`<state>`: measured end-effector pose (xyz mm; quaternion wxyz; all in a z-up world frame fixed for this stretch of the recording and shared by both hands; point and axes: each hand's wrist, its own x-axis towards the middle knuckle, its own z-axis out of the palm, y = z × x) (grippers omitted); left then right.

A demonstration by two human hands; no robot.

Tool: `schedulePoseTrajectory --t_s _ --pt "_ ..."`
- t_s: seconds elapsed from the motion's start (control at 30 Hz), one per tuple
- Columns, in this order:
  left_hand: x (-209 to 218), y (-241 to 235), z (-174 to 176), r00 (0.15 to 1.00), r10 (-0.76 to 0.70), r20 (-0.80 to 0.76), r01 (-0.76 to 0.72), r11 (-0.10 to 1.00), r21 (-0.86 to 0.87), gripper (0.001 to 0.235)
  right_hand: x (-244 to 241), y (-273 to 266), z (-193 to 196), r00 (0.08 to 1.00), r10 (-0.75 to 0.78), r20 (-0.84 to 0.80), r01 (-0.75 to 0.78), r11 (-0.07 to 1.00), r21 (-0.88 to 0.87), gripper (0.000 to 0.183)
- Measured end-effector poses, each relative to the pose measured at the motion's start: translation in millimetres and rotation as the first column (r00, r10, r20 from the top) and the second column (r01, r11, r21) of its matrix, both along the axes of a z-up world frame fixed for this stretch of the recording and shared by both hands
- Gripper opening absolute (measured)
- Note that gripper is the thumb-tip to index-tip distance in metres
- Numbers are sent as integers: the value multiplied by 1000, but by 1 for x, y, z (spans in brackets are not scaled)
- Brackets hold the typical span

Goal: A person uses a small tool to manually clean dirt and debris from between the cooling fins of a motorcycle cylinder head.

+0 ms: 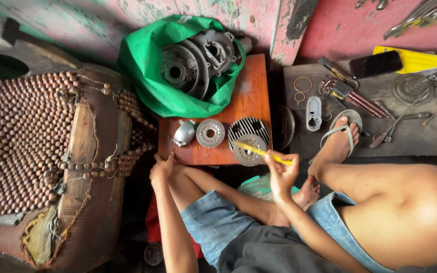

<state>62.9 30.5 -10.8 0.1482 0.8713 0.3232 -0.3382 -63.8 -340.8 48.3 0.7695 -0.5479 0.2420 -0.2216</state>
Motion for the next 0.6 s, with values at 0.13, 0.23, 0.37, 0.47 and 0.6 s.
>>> schedulePoseTrajectory --t_s 0.13,0.23,0.37,0.47,0.6 --pt "2 4 -5 1000 -6 0 6 1000 -18 94 -2 6 3 1000 0 11 0 1000 -18 41" --pt "3 1 -3 1000 1 -2 -2 1000 -31 93 -3 9 0 1000 25 -5 -25 1000 -16 42" --pt "2 4 -7 1000 3 0 -3 999 -51 90 3 -9 -1 999 0 39 2 999 -43 40" --pt "2 5 -4 1000 -6 -21 5 998 -63 93 -5 9 9 999 39 15 -39 999 -33 41" --pt "4 8 -11 999 -16 -41 15 999 -45 97 -4 -2 -3 999 48 21 -46 996 -74 42"
